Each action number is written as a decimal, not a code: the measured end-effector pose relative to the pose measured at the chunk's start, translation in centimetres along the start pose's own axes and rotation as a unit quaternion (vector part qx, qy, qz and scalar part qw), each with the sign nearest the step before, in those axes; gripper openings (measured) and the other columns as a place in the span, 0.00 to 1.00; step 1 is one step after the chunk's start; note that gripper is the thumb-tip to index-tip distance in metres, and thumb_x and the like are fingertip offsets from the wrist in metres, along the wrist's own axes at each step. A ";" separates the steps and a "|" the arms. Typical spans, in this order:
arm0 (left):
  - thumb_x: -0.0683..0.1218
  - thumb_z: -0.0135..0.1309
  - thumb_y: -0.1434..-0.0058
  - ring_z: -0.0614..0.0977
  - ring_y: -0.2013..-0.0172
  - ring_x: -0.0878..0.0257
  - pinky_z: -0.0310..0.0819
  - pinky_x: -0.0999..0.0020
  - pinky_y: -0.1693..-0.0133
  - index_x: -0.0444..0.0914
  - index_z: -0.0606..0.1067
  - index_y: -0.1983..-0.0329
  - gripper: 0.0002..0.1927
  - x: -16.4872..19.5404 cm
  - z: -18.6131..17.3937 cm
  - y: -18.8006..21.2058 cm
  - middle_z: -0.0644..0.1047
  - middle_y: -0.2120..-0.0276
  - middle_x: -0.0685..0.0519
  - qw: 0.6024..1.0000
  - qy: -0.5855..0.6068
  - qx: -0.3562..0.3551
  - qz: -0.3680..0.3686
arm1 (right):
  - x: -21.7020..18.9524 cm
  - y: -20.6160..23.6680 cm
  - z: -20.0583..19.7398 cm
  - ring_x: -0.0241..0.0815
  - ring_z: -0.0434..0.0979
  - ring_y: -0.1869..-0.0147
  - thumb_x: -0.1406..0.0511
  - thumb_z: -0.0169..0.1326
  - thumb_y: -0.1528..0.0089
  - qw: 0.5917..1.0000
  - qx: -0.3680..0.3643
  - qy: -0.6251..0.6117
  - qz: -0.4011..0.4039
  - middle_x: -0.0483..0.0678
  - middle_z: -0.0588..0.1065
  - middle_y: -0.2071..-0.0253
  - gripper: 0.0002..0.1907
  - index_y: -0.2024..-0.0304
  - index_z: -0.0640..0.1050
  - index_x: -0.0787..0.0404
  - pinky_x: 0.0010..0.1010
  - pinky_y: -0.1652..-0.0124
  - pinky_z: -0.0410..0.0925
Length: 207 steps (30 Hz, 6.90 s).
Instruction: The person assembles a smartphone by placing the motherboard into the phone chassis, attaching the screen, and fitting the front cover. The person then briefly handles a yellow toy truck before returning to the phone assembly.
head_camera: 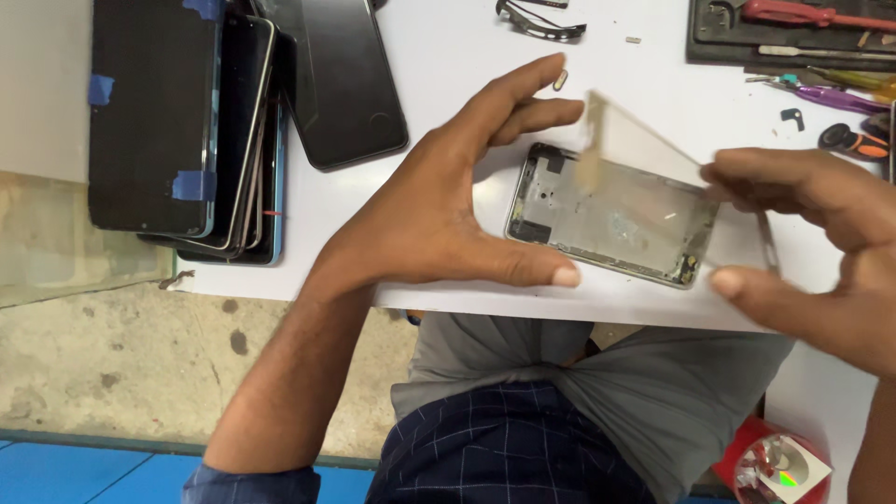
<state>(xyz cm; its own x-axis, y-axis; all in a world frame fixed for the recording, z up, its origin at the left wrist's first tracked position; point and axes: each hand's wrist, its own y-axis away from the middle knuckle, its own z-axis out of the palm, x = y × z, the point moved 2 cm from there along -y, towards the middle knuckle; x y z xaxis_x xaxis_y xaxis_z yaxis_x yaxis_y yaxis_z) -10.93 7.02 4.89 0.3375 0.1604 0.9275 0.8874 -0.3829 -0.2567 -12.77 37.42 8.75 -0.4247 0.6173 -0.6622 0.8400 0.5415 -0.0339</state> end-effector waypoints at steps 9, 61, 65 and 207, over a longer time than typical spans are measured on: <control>0.48 0.74 0.57 0.58 0.26 0.44 0.52 0.41 0.28 0.45 0.48 0.22 0.63 -2.8 1.0 1.8 0.63 0.28 0.41 0.975 -0.215 -0.023 -0.044 | 5.5 1.7 1.1 0.58 0.78 0.41 0.57 0.52 0.41 0.980 0.000 -0.170 0.102 0.70 0.74 0.46 0.36 0.37 0.66 0.77 0.48 0.36 0.69; 0.47 0.67 0.54 0.73 0.33 0.48 0.74 0.48 0.38 0.43 0.80 0.47 0.28 -1.4 1.9 1.3 0.72 0.35 0.47 0.993 -0.106 0.001 -0.051 | 5.5 -5.9 -0.2 0.40 0.74 0.64 0.61 0.61 0.31 0.980 0.153 0.063 0.111 0.48 0.73 0.65 0.16 0.49 0.76 0.67 0.34 0.65 0.70; 0.47 0.67 0.53 0.76 0.35 0.48 0.74 0.49 0.39 0.42 0.80 0.46 0.28 -1.3 2.2 1.2 0.73 0.35 0.46 0.996 -0.075 0.007 -0.048 | 2.7 -3.6 -0.4 0.45 0.78 0.51 0.66 0.64 0.34 0.958 0.189 0.203 -0.065 0.56 0.76 0.51 0.17 0.46 0.76 0.69 0.34 0.52 0.73; 0.58 0.52 0.32 0.80 0.45 0.53 0.82 0.57 0.46 0.35 0.63 0.26 0.37 0.4 9.1 -2.0 0.76 0.42 0.36 0.878 0.407 0.150 -0.200 | -2.5 2.4 6.2 0.49 0.79 0.36 0.75 0.53 0.34 0.880 0.157 -0.447 0.025 0.62 0.75 0.39 0.25 0.34 0.68 0.77 0.39 0.36 0.73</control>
<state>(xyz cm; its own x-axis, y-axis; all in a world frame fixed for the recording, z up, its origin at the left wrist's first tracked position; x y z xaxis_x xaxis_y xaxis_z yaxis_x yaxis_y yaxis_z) -9.71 16.15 3.29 -0.2487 -0.5235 0.8149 0.9678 -0.1673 0.1879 -7.63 33.61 5.63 -0.0677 -0.1353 -0.9885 0.9615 0.2555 -0.1008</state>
